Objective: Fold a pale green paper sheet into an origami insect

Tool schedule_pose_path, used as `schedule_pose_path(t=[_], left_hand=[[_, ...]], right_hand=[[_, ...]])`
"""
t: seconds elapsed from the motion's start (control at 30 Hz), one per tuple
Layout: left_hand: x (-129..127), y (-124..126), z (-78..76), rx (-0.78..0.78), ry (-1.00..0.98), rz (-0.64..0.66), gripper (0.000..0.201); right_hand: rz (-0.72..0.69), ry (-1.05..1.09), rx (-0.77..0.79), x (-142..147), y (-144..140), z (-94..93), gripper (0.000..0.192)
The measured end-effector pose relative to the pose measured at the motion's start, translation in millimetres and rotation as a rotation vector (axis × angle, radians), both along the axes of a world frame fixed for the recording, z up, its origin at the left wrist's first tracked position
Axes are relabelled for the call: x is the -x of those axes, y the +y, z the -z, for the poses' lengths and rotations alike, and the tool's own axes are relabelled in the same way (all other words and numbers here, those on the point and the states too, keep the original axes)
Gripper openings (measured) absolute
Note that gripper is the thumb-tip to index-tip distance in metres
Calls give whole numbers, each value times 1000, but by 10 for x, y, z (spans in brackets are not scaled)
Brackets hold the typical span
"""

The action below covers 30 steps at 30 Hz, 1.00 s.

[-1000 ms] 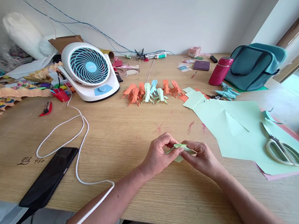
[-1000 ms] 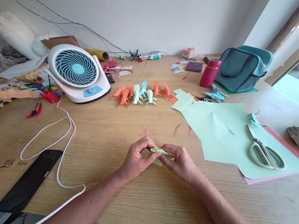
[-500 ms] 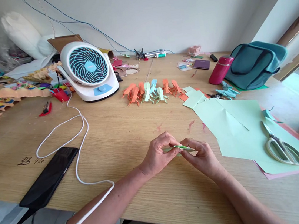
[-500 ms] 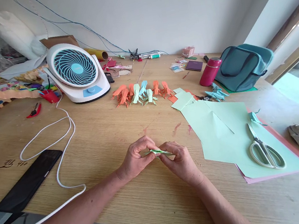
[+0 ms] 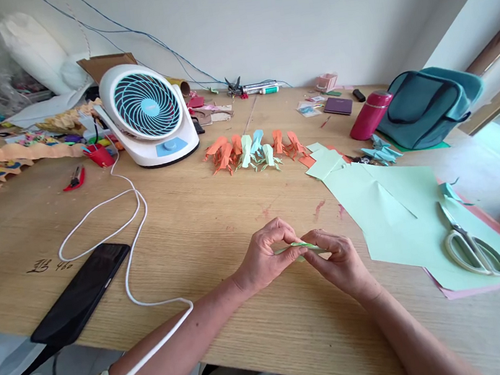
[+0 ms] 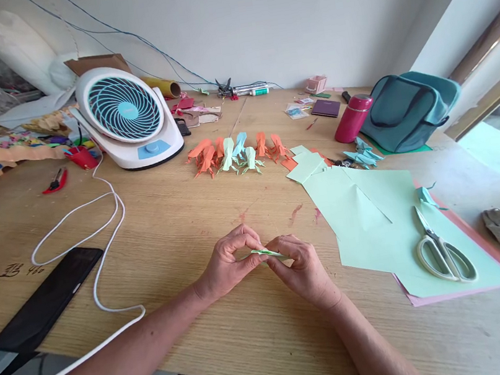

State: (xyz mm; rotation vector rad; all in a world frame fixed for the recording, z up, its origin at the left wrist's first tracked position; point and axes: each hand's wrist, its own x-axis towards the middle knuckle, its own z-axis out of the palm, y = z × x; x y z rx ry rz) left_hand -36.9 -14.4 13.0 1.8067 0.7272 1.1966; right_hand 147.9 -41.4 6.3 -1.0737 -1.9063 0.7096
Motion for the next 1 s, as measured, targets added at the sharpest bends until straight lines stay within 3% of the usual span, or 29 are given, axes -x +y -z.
schedule_pose_path(t=[0.5,1.0], left_hand=[[24,2,-8,-31,33,-37,18],[36,25,-22,33,25,-65,24]], right_hand=[[-5,15,53,9,7,-8,28],[-15,19,96,-23,37,71,31]])
